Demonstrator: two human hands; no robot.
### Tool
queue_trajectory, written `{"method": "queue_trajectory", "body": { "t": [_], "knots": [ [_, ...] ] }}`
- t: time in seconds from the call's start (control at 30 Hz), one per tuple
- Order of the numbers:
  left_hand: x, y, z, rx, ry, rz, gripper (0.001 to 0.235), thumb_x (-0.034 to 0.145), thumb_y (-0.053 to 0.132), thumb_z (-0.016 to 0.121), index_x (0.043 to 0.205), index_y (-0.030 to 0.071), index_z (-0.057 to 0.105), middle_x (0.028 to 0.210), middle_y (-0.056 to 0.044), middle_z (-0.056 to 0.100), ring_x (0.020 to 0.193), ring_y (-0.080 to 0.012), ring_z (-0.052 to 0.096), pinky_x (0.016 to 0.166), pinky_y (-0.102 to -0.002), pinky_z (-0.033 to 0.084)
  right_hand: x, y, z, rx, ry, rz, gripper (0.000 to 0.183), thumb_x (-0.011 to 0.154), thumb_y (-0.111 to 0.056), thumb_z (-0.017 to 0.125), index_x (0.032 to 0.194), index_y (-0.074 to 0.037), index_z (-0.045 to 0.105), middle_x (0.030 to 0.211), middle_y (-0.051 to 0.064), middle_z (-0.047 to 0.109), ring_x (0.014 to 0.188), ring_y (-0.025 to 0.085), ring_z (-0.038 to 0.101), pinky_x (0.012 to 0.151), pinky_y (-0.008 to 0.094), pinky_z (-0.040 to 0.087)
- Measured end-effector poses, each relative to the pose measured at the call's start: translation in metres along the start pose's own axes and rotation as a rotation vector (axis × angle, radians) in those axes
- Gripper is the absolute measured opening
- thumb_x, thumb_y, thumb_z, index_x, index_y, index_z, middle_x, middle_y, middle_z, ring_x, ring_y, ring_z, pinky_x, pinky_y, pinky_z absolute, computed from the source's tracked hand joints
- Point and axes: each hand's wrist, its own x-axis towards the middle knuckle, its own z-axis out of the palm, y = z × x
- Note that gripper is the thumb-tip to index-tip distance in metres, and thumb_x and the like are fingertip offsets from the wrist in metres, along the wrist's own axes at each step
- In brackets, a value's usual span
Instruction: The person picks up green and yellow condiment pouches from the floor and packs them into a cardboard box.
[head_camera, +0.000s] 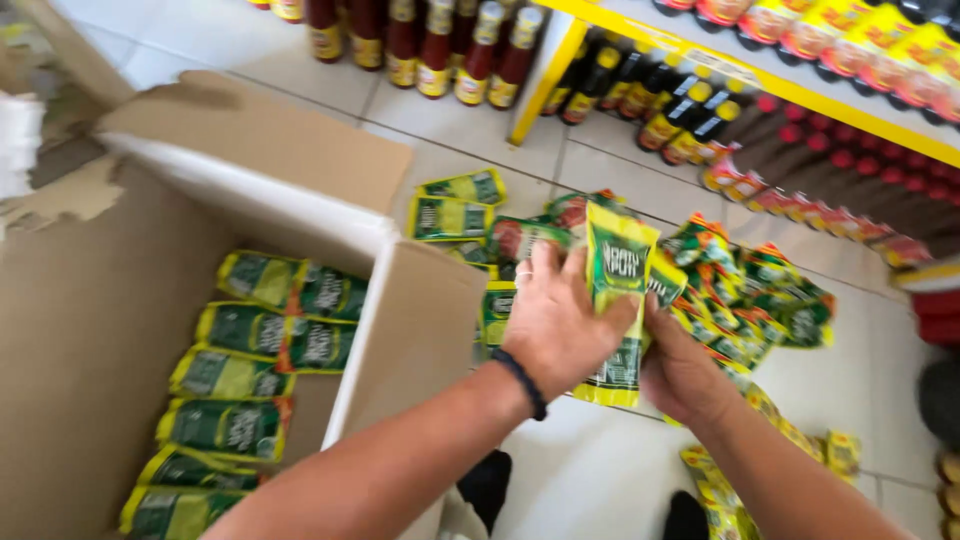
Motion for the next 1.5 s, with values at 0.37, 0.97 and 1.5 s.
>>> {"method": "queue_trajectory", "body": {
  "t": [0.37,0.97,1.5],
  "knots": [
    [-0.030,-0.053,-0.205,-1.093,-0.009,-0.127,0.040,0.089,0.009,0.077,0.127,0.004,0.064,0.116,-0.007,0.075,0.103,-0.0144,0.071,0.092,-0.032,0.059,0.017,-0.005,0.208,-0.262,-0.425,-0.174,0.054,0.096,-0.021,0.064,0.144,-0.003,0.050,0.140,0.008,0.061,0.130,0.021,0.058,0.114,0.043,0.043],
    [-0.110,-0.254,-0.151,-1.158,0.482,-0.621,0.027,0.083,0.005,0.072,0.111,0.001,0.072,0.104,-0.008,0.078,0.089,-0.0219,0.074,0.081,-0.039,0.060,0.118,0.136,0.298,-1.894,-0.381,-0.183,0.045,0.086,-0.011,0.067,0.126,0.002,0.052,0.111,0.029,0.069,0.109,0.043,0.066,0.092,0.050,0.053],
    [-0.165,-0.412,-0.057,-0.628,0.605,-0.824,0.029,0.077,0.003,0.075,0.104,-0.008,0.072,0.107,-0.019,0.079,0.091,-0.0295,0.075,0.082,-0.041,0.056,0.092,0.174,0.300,-2.416,-0.944,0.188,0.035,0.081,-0.004,0.066,0.115,-0.003,0.074,0.125,0.017,0.069,0.118,0.033,0.067,0.097,0.045,0.054]
  ]
}}
